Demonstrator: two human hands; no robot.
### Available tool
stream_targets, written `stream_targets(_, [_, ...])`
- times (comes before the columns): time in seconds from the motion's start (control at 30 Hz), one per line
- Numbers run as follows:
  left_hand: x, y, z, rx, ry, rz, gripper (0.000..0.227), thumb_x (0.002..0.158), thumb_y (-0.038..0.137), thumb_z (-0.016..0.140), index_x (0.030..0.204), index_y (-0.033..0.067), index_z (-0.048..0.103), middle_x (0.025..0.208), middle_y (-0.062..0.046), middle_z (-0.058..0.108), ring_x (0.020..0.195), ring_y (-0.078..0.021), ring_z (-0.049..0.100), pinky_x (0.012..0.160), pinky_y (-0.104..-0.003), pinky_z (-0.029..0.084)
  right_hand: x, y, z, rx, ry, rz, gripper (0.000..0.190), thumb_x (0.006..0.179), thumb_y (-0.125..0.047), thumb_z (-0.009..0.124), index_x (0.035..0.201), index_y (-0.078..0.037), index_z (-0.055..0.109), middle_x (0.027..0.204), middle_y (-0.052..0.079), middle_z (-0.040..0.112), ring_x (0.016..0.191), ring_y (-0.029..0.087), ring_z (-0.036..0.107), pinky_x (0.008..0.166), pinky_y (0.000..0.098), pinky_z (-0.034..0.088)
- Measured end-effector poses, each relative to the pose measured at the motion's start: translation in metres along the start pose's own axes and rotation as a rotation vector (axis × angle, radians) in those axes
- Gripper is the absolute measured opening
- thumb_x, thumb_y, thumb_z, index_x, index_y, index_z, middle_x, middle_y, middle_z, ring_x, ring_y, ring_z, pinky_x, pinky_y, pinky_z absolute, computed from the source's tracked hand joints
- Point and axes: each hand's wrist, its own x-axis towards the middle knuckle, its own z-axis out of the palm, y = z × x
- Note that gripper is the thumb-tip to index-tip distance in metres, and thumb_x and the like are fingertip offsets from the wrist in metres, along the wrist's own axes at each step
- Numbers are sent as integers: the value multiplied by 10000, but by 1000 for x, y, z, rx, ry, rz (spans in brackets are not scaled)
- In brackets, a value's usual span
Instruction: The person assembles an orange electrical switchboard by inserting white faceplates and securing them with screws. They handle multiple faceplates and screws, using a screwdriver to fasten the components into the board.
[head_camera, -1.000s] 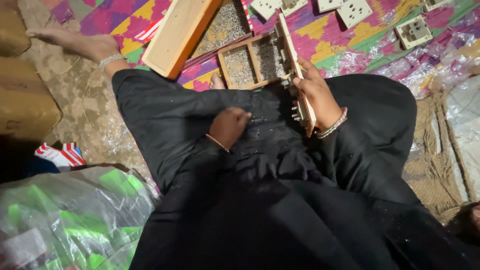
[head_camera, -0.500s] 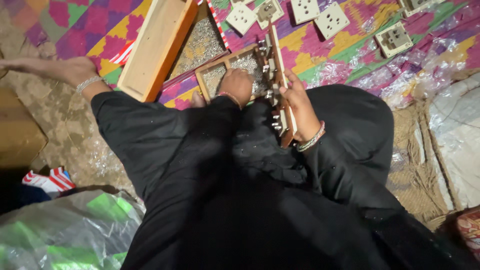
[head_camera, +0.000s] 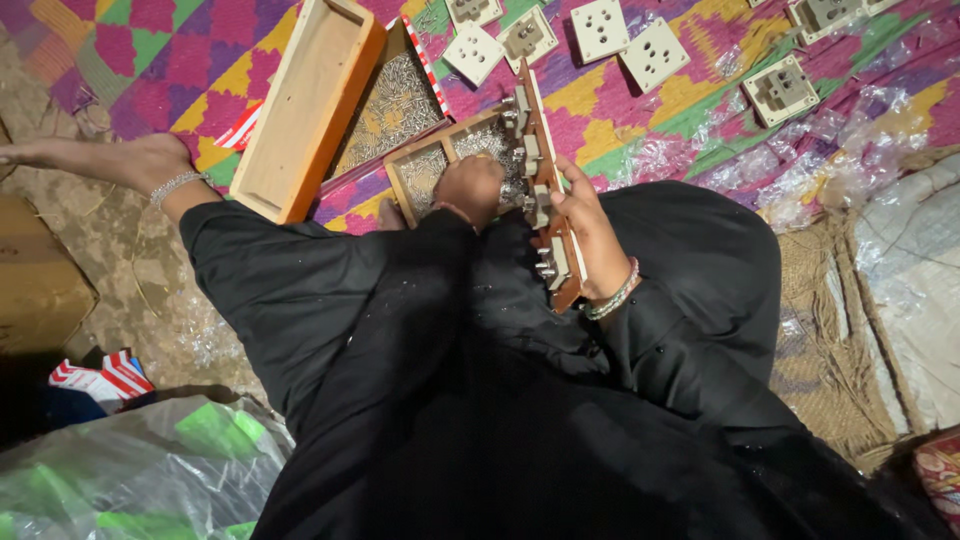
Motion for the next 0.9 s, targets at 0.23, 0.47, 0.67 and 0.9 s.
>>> stream_targets(0.23, [-12, 28, -79, -625, 264, -517, 96, 914, 118, 708, 976, 47, 727, 970, -128, 711, 918, -300, 680, 828, -401, 532, -3, 1, 3, 15, -52, -34, 637, 1028, -193, 493, 1619, -101, 273, 1391, 76, 561, 1130, 161, 623, 840, 320, 583])
stream_targets(0.47, [-17, 62, -133, -670, 414, -298, 89, 852, 85, 718, 932, 46, 716, 1082, -116, 705, 1029, -311, 665, 928, -414, 511, -4, 10, 6, -25, -166, 43, 658, 1016, -234, 509, 1620, -102, 284, 1341, 101, 570, 1047, 169, 631, 806, 339, 598])
stream_targets(0.67, [-25, 69, -144, -578, 380, -300, 78, 840, 76, 719, 910, 43, 714, 1257, -131, 683, 1133, -348, 629, 1010, -462, 461, -7, 17, 8, 45, -280, 103, 679, 1003, -240, 561, 1609, -75, 302, 1372, 110, 568, 1044, 193, 651, 811, 362, 601])
stream_targets(0.9, [-31, 65, -138, -603, 356, -380, 72, 862, 76, 698, 923, 56, 732, 1263, -114, 682, 1104, -340, 636, 980, -439, 481, -3, 17, 7, 36, -303, 166, 689, 969, -256, 564, 1585, -98, 300, 1350, 101, 569, 1052, 199, 667, 791, 373, 615])
